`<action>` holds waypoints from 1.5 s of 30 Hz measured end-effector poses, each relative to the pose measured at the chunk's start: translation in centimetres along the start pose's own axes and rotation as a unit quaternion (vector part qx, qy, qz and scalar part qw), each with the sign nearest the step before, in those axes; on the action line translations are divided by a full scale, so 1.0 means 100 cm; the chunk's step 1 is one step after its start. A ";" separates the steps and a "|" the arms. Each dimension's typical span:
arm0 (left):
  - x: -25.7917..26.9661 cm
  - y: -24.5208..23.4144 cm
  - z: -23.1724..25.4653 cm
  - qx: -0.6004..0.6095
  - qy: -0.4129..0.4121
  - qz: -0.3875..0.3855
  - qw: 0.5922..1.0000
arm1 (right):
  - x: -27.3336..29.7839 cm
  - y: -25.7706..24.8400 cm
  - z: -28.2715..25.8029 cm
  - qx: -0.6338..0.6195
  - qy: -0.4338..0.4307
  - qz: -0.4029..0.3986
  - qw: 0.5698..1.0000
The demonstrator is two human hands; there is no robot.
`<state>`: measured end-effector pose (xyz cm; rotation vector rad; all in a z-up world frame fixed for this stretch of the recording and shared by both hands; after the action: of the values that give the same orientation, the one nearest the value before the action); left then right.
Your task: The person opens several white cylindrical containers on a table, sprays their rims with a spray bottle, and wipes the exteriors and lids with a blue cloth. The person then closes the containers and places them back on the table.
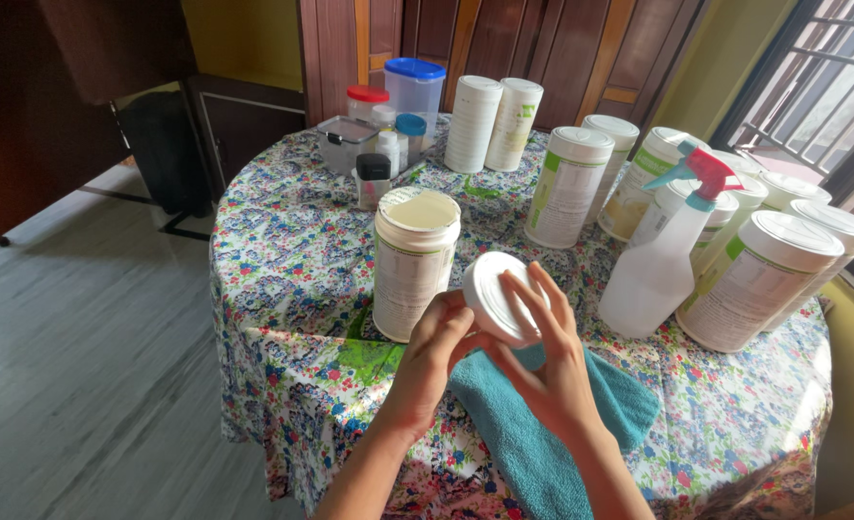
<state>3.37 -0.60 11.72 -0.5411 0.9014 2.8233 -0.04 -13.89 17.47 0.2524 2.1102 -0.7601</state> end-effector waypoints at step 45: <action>-0.072 -0.042 0.005 -0.250 0.190 -0.016 0.949 | -0.059 0.006 -0.009 0.161 0.046 -0.022 0.986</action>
<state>10.82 3.06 12.53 -1.1776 0.1894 2.9609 3.29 -12.34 22.25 0.4228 2.0760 -1.1363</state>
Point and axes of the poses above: each hand's wrist, its own x-axis away from the middle knuckle, its own y-axis out of the palm, z = x × y, the point moved 9 cm from there along -x, towards the middle knuckle, and after that the axes turned 7 degrees about z, right-handed, at the moved point
